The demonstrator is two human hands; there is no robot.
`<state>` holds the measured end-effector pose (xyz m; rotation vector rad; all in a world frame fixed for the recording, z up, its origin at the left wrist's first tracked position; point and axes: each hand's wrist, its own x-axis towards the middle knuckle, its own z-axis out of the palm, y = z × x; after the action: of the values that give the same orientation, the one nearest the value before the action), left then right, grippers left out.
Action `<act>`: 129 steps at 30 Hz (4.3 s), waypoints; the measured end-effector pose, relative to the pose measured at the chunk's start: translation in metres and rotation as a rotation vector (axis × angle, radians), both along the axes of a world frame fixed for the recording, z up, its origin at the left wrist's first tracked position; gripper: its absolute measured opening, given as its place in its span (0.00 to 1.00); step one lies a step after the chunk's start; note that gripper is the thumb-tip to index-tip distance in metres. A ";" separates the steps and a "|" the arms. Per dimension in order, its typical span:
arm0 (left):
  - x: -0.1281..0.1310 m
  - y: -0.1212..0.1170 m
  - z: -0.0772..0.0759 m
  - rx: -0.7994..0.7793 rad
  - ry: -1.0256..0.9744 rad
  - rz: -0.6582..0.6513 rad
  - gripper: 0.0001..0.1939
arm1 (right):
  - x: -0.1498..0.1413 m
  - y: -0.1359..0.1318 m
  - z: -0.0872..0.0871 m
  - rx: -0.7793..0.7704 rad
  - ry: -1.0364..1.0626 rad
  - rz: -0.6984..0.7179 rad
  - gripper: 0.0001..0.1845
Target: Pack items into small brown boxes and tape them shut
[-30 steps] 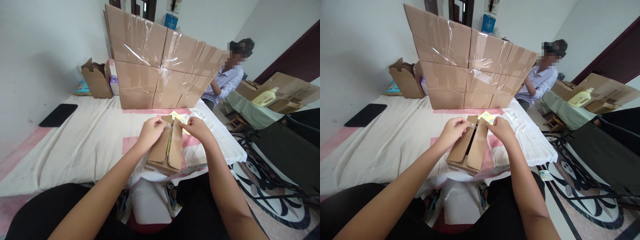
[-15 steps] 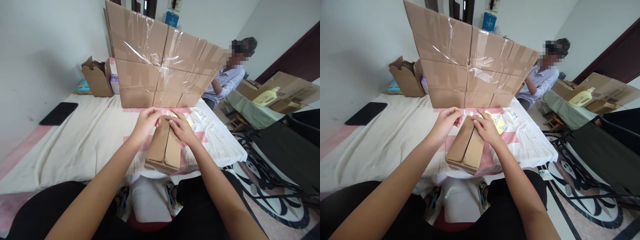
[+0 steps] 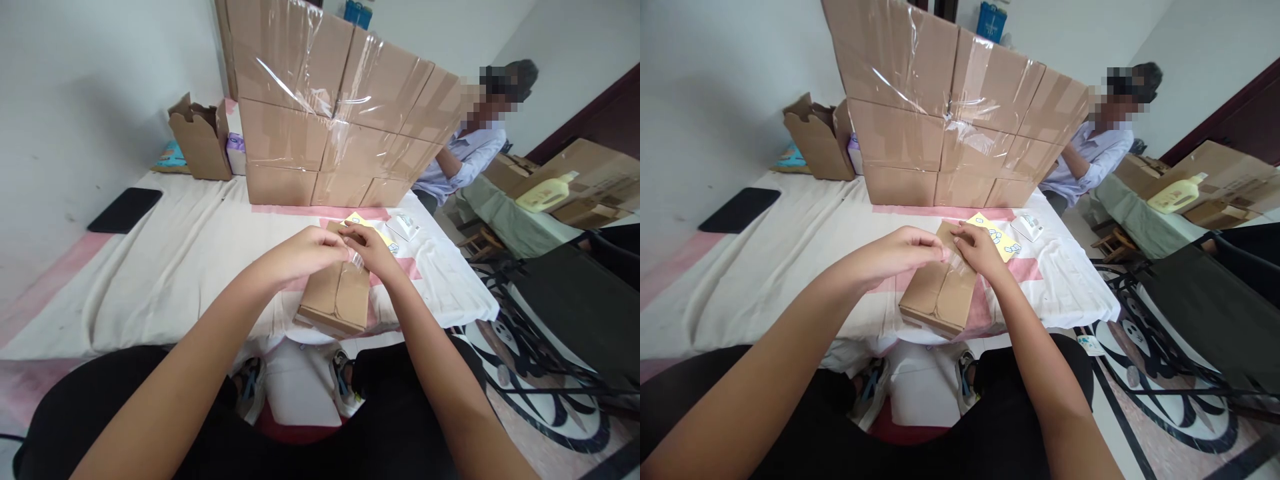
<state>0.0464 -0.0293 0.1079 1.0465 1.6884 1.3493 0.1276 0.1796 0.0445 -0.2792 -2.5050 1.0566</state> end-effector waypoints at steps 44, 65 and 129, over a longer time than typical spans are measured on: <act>0.024 -0.002 -0.011 -0.610 0.818 0.237 0.22 | -0.001 0.000 -0.005 0.116 -0.012 -0.029 0.14; -0.006 -0.003 -0.016 -0.645 0.586 0.028 0.23 | 0.067 -0.044 0.033 -0.189 -0.553 -0.009 0.63; 0.070 -0.007 0.030 -0.714 1.068 0.078 0.15 | 0.078 -0.044 0.033 0.478 -0.103 0.192 0.34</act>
<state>0.1163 -0.0367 0.1381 1.3214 2.6747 0.0352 0.2059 0.1354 0.0776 0.0502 -2.8231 0.4854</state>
